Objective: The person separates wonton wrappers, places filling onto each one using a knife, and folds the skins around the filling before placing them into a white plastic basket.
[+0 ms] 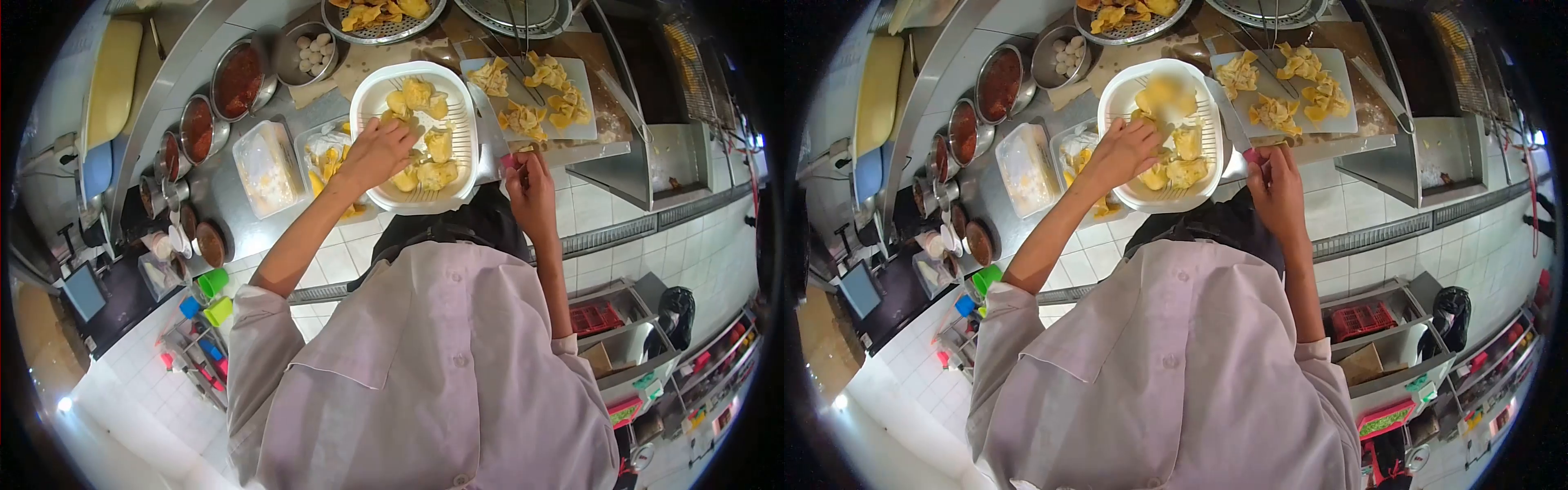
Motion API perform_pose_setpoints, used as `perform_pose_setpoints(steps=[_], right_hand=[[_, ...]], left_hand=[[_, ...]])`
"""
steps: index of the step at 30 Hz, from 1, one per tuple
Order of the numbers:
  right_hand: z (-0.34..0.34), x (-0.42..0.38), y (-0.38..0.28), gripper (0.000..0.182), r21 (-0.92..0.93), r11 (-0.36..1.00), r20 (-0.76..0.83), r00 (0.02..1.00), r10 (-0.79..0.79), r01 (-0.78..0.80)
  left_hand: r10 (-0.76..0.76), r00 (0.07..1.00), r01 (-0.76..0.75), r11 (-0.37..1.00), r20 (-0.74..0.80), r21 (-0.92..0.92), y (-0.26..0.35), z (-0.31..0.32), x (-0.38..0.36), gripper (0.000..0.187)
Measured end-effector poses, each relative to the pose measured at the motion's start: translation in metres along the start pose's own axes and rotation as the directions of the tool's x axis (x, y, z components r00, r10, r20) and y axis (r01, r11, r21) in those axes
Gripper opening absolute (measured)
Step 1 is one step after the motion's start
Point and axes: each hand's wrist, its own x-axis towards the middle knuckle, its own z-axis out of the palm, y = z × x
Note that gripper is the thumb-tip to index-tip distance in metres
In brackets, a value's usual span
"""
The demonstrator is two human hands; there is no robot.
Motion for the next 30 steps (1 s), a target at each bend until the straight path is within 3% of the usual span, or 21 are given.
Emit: perform_pose_setpoints(steps=[3, 6, 9, 12, 13, 16, 22, 25, 30], right_hand=[[-0.013, 0.014, 0.017, 0.014, 0.007, 1.000, 0.060, 0.998, -0.009, 0.009], [-0.025, 0.028, 0.024, 0.013, 0.067, 0.997, 0.107, 0.993, -0.052, 0.045], [-0.035, 0.040, 0.030, 0.013, 0.127, 0.992, 0.173, 0.984, -0.032, 0.010], [-0.038, 0.051, 0.043, 0.013, 0.129, 0.992, 0.228, 0.973, -0.028, -0.002], [-0.039, 0.054, 0.044, 0.013, 0.145, 0.989, 0.246, 0.969, -0.033, -0.003], [-0.043, 0.062, 0.048, 0.014, 0.189, 0.982, 0.288, 0.956, -0.053, -0.003], [-0.051, 0.072, 0.058, 0.014, 0.236, 0.971, 0.350, 0.930, -0.115, 0.032], [-0.056, 0.073, 0.061, 0.014, 0.230, 0.971, 0.362, 0.921, -0.142, 0.059], [-0.060, 0.064, 0.062, 0.017, 0.221, 0.975, 0.317, 0.945, -0.079, 0.007]], left_hand=[[-0.042, 0.998, 0.042, 0.999, 0.035, 0.004, 0.001, -0.003, -0.006, 0.028], [-0.085, 0.981, 0.097, 0.994, 0.177, -0.057, 0.006, -0.014, -0.005, 0.036], [-0.379, 0.923, 0.381, 0.925, 0.067, -0.016, 0.002, -0.011, 0.010, 0.045], [-0.447, 0.884, 0.460, 0.883, -0.133, 0.094, -0.010, 0.004, 0.029, 0.050], [-0.412, 0.906, 0.421, 0.902, -0.096, 0.095, -0.014, 0.005, 0.034, 0.060], [-0.457, 0.886, 0.460, 0.888, 0.079, -0.013, -0.020, 0.007, 0.040, 0.065], [-0.472, 0.871, 0.482, 0.874, 0.136, -0.051, -0.015, -0.016, 0.049, 0.060], [-0.468, 0.828, 0.534, 0.826, 0.309, -0.181, -0.017, -0.021, 0.060, 0.059], [-0.456, 0.881, 0.463, 0.885, 0.124, -0.037, -0.008, -0.010, 0.054, 0.060]])
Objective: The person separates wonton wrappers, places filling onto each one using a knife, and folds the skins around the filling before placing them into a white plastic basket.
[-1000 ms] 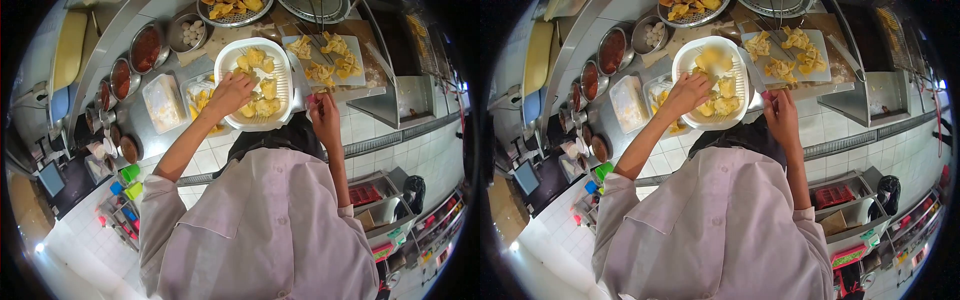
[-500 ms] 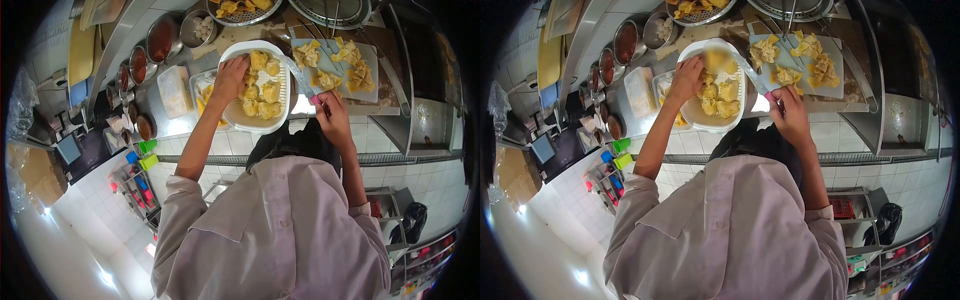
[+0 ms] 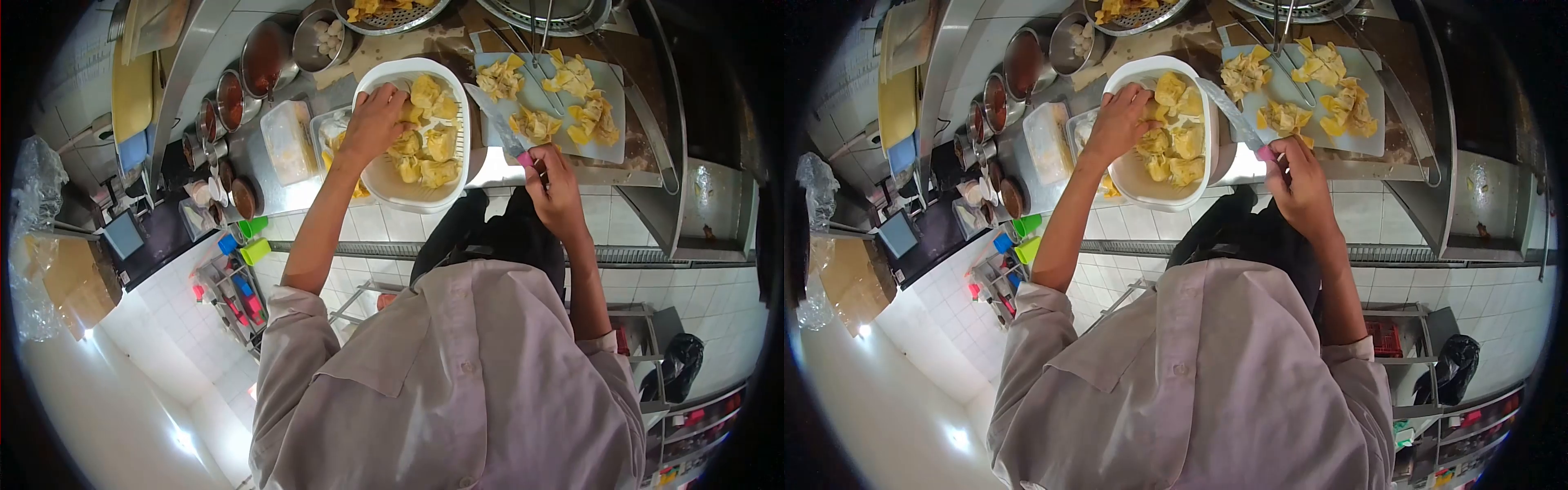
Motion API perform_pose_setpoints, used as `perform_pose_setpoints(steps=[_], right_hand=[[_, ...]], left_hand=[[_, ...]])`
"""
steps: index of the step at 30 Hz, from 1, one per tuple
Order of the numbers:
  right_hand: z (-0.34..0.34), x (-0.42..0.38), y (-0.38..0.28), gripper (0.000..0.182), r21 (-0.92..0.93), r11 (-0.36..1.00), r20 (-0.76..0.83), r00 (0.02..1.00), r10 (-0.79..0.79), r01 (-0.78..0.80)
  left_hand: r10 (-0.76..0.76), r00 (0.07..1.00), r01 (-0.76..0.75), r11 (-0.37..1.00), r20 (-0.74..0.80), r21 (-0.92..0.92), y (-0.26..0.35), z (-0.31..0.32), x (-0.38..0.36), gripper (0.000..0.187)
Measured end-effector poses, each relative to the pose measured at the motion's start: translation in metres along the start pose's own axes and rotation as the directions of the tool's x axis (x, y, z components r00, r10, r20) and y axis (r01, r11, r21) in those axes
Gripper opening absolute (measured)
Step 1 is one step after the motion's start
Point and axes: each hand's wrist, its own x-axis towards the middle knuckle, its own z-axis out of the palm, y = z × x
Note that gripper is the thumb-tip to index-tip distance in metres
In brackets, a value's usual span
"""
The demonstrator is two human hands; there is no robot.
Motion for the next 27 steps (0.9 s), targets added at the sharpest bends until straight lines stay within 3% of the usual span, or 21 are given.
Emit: perform_pose_setpoints(steps=[4, 7, 9, 10, 15, 18, 21, 24, 25, 27], right_hand=[[0.005, -0.014, -0.008, 0.018, -0.023, 0.998, -0.022, 0.998, 0.060, -0.061], [0.011, -0.026, -0.013, 0.016, -0.027, 0.998, -0.044, 0.998, 0.052, -0.053], [0.014, -0.033, -0.017, 0.015, -0.049, 0.997, -0.031, 0.998, 0.059, -0.060], [0.018, -0.035, -0.017, 0.015, -0.011, 0.999, -0.033, 0.998, 0.045, -0.045], [0.044, -0.039, -0.023, 0.014, 0.126, 0.992, -0.026, 1.000, -0.003, 0.006], [0.052, -0.034, -0.042, 0.016, 0.111, 0.993, 0.052, 0.998, 0.022, -0.028], [0.059, -0.027, -0.057, 0.016, -0.020, 0.999, 0.068, 0.997, 0.040, -0.039], [0.066, -0.024, -0.063, 0.016, -0.021, 1.000, 0.000, 1.000, 0.003, -0.003], [0.067, -0.023, -0.060, 0.017, -0.025, 1.000, -0.004, 1.000, 0.005, -0.005], [0.064, -0.022, -0.050, 0.017, -0.032, 0.999, -0.018, 1.000, 0.013, -0.013]], left_hand=[[0.027, 0.983, -0.041, 0.996, -0.181, -0.074, -0.002, -0.003, -0.024, 0.063], [-0.052, 0.987, -0.032, 0.858, -0.149, -0.512, -0.009, -0.004, -0.048, 0.061], [-0.144, 0.969, -0.127, 0.414, -0.202, -0.901, 0.000, 0.009, -0.067, 0.060], [-0.196, 0.958, -0.187, 0.128, -0.210, -0.974, 0.007, 0.010, -0.075, 0.059], [-0.218, 0.923, -0.339, -0.062, -0.318, -0.939, 0.027, 0.014, -0.098, 0.071], [-0.257, 0.911, -0.372, -0.166, -0.324, -0.914, 0.042, 0.010, -0.102, 0.071], [-0.115, 0.956, -0.244, 0.201, -0.270, -0.949, 0.036, 0.009, -0.098, 0.070], [-0.162, 0.967, -0.162, 0.215, -0.199, -0.963, 0.027, -0.002, -0.096, 0.056], [-0.294, 0.935, -0.044, 0.460, -0.199, -0.887, 0.020, -0.014, -0.093, 0.042], [-0.214, 0.889, -0.113, 0.754, -0.406, -0.647, -0.017, 0.015, -0.070, 0.038]])
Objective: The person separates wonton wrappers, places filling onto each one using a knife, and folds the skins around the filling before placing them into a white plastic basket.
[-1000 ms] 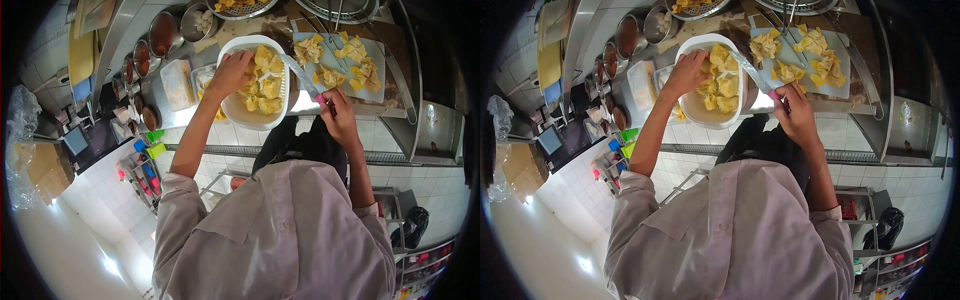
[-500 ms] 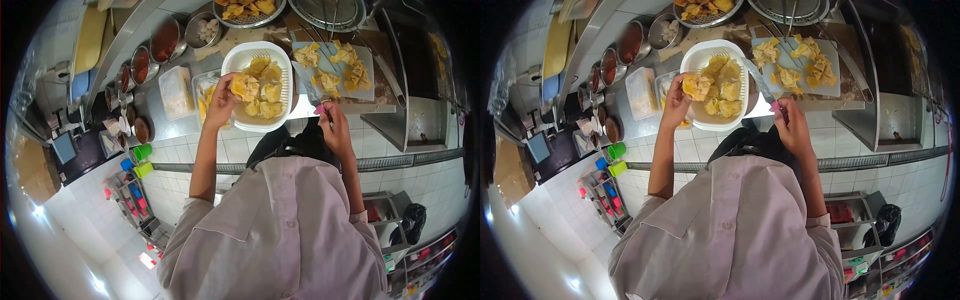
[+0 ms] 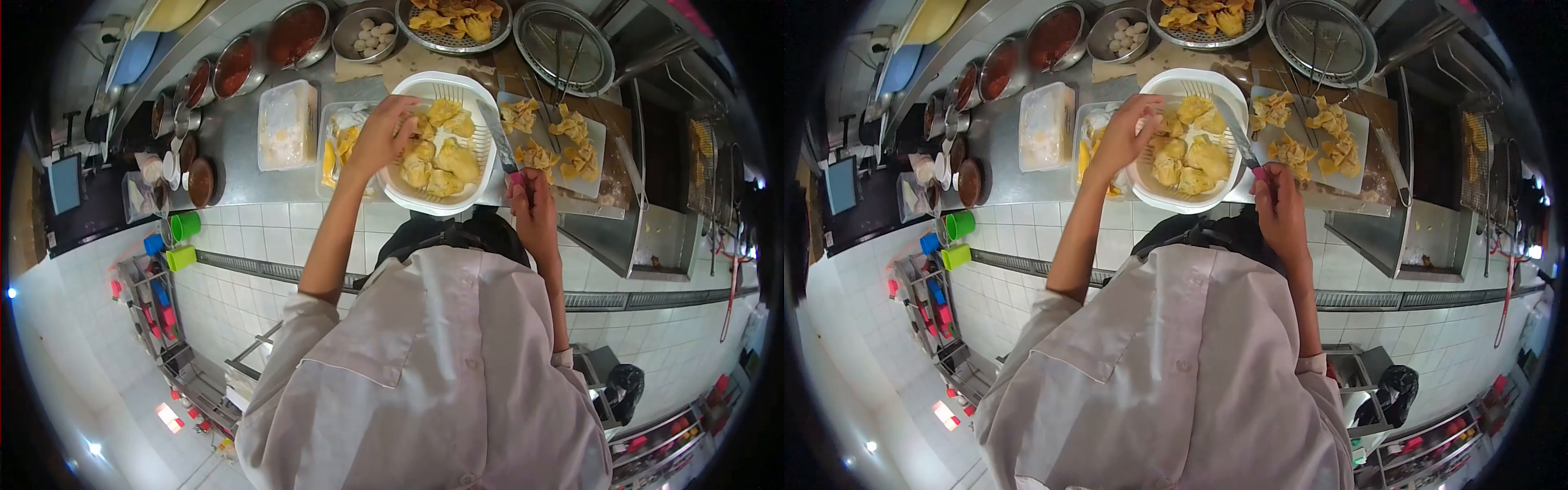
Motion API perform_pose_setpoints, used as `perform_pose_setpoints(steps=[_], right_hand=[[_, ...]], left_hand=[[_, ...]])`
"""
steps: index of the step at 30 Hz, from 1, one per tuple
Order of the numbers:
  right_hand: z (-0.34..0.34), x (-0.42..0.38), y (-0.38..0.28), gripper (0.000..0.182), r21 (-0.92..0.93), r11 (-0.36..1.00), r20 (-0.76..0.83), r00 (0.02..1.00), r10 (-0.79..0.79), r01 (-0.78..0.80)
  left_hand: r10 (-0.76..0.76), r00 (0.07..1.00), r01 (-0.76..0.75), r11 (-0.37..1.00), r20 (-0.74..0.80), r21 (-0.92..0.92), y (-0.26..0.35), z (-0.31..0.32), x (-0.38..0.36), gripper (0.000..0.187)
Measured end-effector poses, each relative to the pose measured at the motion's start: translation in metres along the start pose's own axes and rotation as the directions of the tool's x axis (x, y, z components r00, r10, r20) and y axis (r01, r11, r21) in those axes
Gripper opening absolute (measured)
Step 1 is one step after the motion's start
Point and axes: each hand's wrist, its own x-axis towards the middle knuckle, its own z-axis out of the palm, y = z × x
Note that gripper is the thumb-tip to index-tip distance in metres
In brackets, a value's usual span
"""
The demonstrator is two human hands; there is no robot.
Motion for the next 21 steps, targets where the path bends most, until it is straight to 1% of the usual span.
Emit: perform_pose_setpoints(steps=[1, 2, 3, 5, 6, 9, 10, 12, 13, 14, 17, 18, 21], right_hand=[[0.000, 0.000, 0.003, 0.017, -0.010, 1.000, 0.004, 1.000, 0.001, -0.001], [-0.001, 0.001, 0.005, 0.017, -0.020, 1.000, 0.006, 1.000, 0.002, -0.001], [-0.002, 0.002, 0.005, 0.018, -0.030, 1.000, 0.009, 1.000, 0.001, -0.001], [-0.005, 0.003, 0.003, 0.018, -0.073, 0.997, 0.023, 1.000, -0.005, 0.007], [-0.006, 0.003, 0.001, 0.018, -0.092, 0.996, 0.022, 1.000, -0.007, 0.009], [-0.011, 0.001, -0.006, 0.017, -0.103, 0.995, 0.003, 1.000, -0.011, 0.012], [-0.011, -0.001, -0.004, 0.017, -0.092, 0.995, -0.024, 0.999, -0.029, 0.027], [-0.011, -0.002, 0.002, 0.017, -0.070, 0.996, -0.076, 0.995, -0.064, 0.058], [-0.013, -0.004, 0.001, 0.017, -0.080, 0.996, -0.075, 0.996, -0.039, 0.033], [-0.016, -0.005, -0.002, 0.018, -0.090, 0.996, -0.073, 0.997, -0.014, 0.007], [-0.022, -0.008, 0.001, 0.018, -0.076, 0.996, -0.099, 0.994, 0.036, -0.043], [-0.023, -0.008, 0.003, 0.018, -0.062, 0.997, -0.108, 0.993, 0.047, -0.054], [-0.028, -0.006, 0.012, 0.019, -0.090, 0.994, -0.100, 0.993, 0.057, -0.066]], left_hand=[[0.107, 0.994, -0.101, 0.981, -0.026, 0.164, -0.021, 0.005, 0.008, 0.036], [0.074, 0.987, -0.107, 0.967, 0.146, 0.233, -0.025, 0.008, 0.015, 0.041], [0.019, 0.977, -0.093, 0.935, 0.214, 0.343, -0.025, 0.017, 0.018, 0.043], [-0.112, 0.938, -0.095, 0.827, 0.327, 0.554, -0.018, 0.033, 0.029, 0.049], [-0.083, 0.947, -0.116, 0.810, 0.309, 0.575, -0.021, 0.039, 0.029, 0.057], [-0.152, 0.946, -0.037, 0.825, 0.285, 0.564, -0.027, 0.044, 0.034, 0.061], [-0.181, 0.927, -0.034, 0.831, 0.328, 0.555, -0.024, 0.042, 0.038, 0.064], [-0.192, 0.906, -0.060, 0.824, 0.378, 0.563, -0.016, 0.035, 0.039, 0.064], [-0.198, 0.895, -0.072, 0.820, 0.400, 0.568, -0.013, 0.031, 0.041, 0.065], [-0.284, 0.840, -0.035, 0.822, 0.463, 0.568, -0.007, 0.025, 0.047, 0.069], [-0.269, 0.820, -0.025, 0.865, 0.506, 0.501, -0.017, 0.015, 0.046, 0.072], [-0.191, 0.854, -0.063, 0.884, 0.483, 0.462, -0.030, 0.015, 0.040, 0.071], [-0.138, 0.866, -0.029, 0.945, 0.481, 0.325, -0.019, 0.000, 0.029, 0.068]])
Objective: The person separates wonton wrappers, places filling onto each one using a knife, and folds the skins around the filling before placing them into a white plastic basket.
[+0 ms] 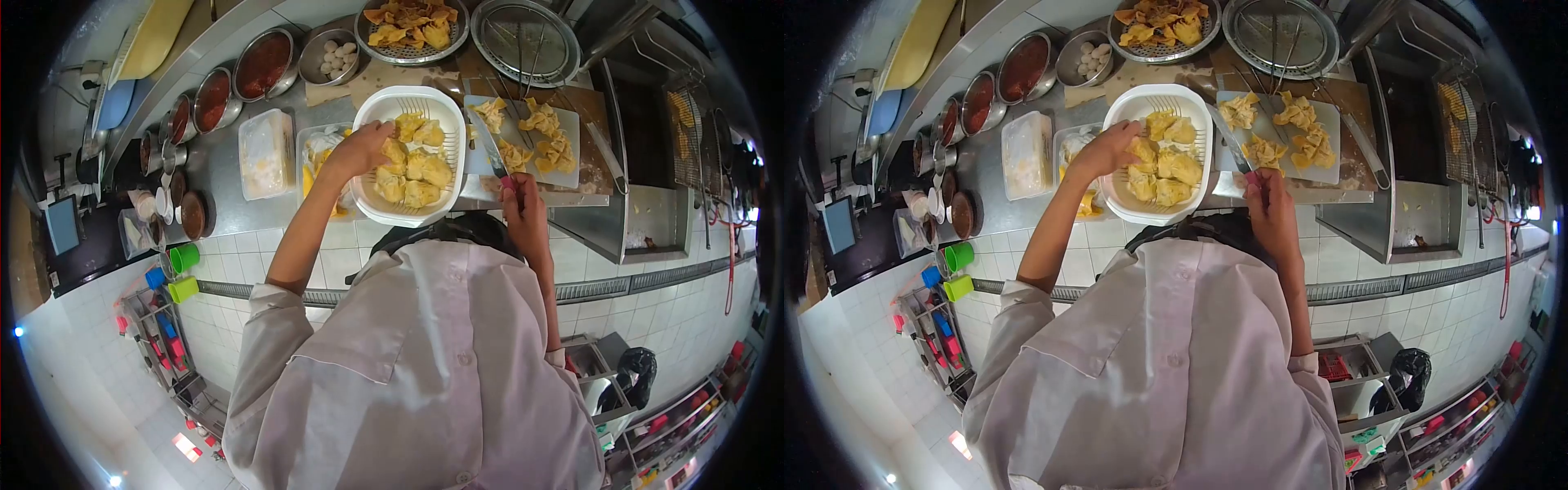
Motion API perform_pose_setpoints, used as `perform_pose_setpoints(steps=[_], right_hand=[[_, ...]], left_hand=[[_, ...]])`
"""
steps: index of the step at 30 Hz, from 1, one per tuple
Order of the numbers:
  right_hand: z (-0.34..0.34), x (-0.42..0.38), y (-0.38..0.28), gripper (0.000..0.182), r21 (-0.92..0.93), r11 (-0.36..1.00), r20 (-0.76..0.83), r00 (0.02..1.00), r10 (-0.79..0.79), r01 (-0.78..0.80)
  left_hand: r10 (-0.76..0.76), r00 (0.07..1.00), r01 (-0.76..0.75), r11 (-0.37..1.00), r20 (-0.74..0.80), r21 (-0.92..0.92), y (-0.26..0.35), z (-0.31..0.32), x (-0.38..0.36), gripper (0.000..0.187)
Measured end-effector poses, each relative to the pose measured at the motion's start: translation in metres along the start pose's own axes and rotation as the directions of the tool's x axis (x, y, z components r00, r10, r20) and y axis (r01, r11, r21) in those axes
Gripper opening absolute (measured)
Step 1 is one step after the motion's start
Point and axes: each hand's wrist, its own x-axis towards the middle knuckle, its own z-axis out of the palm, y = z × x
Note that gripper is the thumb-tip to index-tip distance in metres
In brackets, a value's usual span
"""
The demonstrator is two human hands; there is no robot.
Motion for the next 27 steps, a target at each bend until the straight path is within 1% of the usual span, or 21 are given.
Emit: perform_pose_setpoints(steps=[3, 4, 5, 6, 7, 8, 9, 10, 11, 12, 13, 15, 16, 17, 18, 20, 21, 24, 27], right_hand=[[-0.001, 0.003, -0.003, 0.019, -0.083, 0.996, 0.010, 0.999, -0.036, 0.036], [-0.001, 0.004, -0.007, 0.020, -0.081, 0.996, 0.035, 0.999, -0.027, 0.029], [-0.001, 0.005, -0.011, 0.021, -0.079, 0.997, 0.064, 0.998, -0.020, 0.025], [0.001, 0.007, -0.017, 0.022, -0.078, 0.997, 0.095, 0.995, -0.015, 0.022], [0.003, 0.009, -0.027, 0.022, -0.008, 0.999, 0.139, 0.990, 0.036, -0.035], [0.006, 0.010, -0.040, 0.023, 0.057, 0.994, 0.190, 0.978, 0.084, -0.096], [0.011, 0.012, -0.053, 0.023, 0.116, 0.980, 0.243, 0.962, 0.127, -0.159], [0.014, 0.014, -0.067, 0.024, 0.113, 0.981, 0.276, 0.954, 0.121, -0.157], [0.019, 0.016, -0.081, 0.025, 0.110, 0.982, 0.308, 0.945, 0.114, -0.154], [0.026, 0.017, -0.090, 0.026, 0.105, 0.983, 0.339, 0.934, 0.108, -0.152], [0.034, 0.017, -0.094, 0.026, 0.073, 0.997, 0.321, 0.947, 0.003, -0.028], [0.048, 0.019, -0.099, 0.027, 0.005, 0.975, 0.295, 0.931, -0.214, 0.222], [0.054, 0.020, -0.104, 0.027, -0.030, 0.954, 0.284, 0.918, -0.277, 0.297], [0.059, 0.021, -0.109, 0.028, -0.063, 0.927, 0.274, 0.899, -0.341, 0.370], [0.064, 0.022, -0.113, 0.029, -0.096, 0.892, 0.266, 0.875, -0.404, 0.441], [0.075, 0.023, -0.119, 0.029, -0.102, 0.902, 0.229, 0.893, -0.388, 0.419], [0.078, 0.024, -0.121, 0.029, -0.106, 0.907, 0.207, 0.901, -0.381, 0.408], [0.082, 0.023, -0.127, 0.028, -0.159, 0.924, 0.207, 0.927, -0.314, 0.348], [0.085, 0.020, -0.128, 0.026, -0.198, 0.882, 0.246, 0.893, -0.377, 0.427]], left_hand=[[-0.050, 0.997, 0.040, 0.983, -0.050, -0.178, 0.016, -0.019, -0.019, 0.057], [-0.065, 0.993, 0.024, 0.933, -0.103, -0.360, 0.015, -0.015, -0.025, 0.049], [-0.093, 0.984, -0.003, 0.849, -0.155, -0.528, 0.013, -0.010, -0.032, 0.042], [-0.130, 0.970, -0.042, 0.736, -0.203, -0.675, 0.010, -0.007, -0.041, 0.037], [-0.230, 0.948, -0.054, 0.563, -0.219, -0.825, 0.019, -0.004, -0.047, 0.034], [-0.329, 0.920, -0.088, 0.360, -0.214, -0.929, 0.036, 0.000, -0.049, 0.036], [-0.421, 0.887, -0.142, 0.141, -0.189, -0.980, 0.048, 0.004, -0.047, 0.040], [-0.383, 0.906, -0.221, -0.071, -0.178, -0.973, 0.050, 0.011, -0.045, 0.044], [-0.341, 0.923, -0.283, -0.282, -0.180, -0.917, 0.051, 0.019, -0.044, 0.048], [-0.297, 0.935, -0.323, -0.480, -0.195, -0.815, 0.052, 0.026, -0.043, 0.053], [-0.175, 0.952, -0.304, -0.600, -0.249, -0.740, 0.055, 0.027, -0.040, 0.059], [-0.239, 0.944, -0.326, -0.591, -0.227, -0.738, 0.068, 0.021, -0.039, 0.059], [-0.268, 0.939, -0.336, -0.587, -0.215, -0.737, 0.071, 0.018, -0.039, 0.059], [-0.229, 0.943, -0.331, -0.562, -0.242, -0.758, 0.069, 0.018, -0.039, 0.061], [-0.270, 0.936, -0.342, -0.551, -0.225, -0.761, 0.071, 0.018, -0.040, 0.060], [-0.349, 0.918, -0.358, -0.530, -0.187, -0.768, 0.084, 0.007, -0.045, 0.058], [-0.323, 0.920, -0.373, -0.540, -0.223, -0.754, 0.081, 0.009, -0.045, 0.054], [-0.361, 0.914, -0.379, -0.597, -0.185, -0.708, 0.082, 0.006, -0.047, 0.053], [-0.380, 0.893, -0.422, -0.519, -0.241, -0.743, 0.085, 0.002, -0.049, 0.052]])
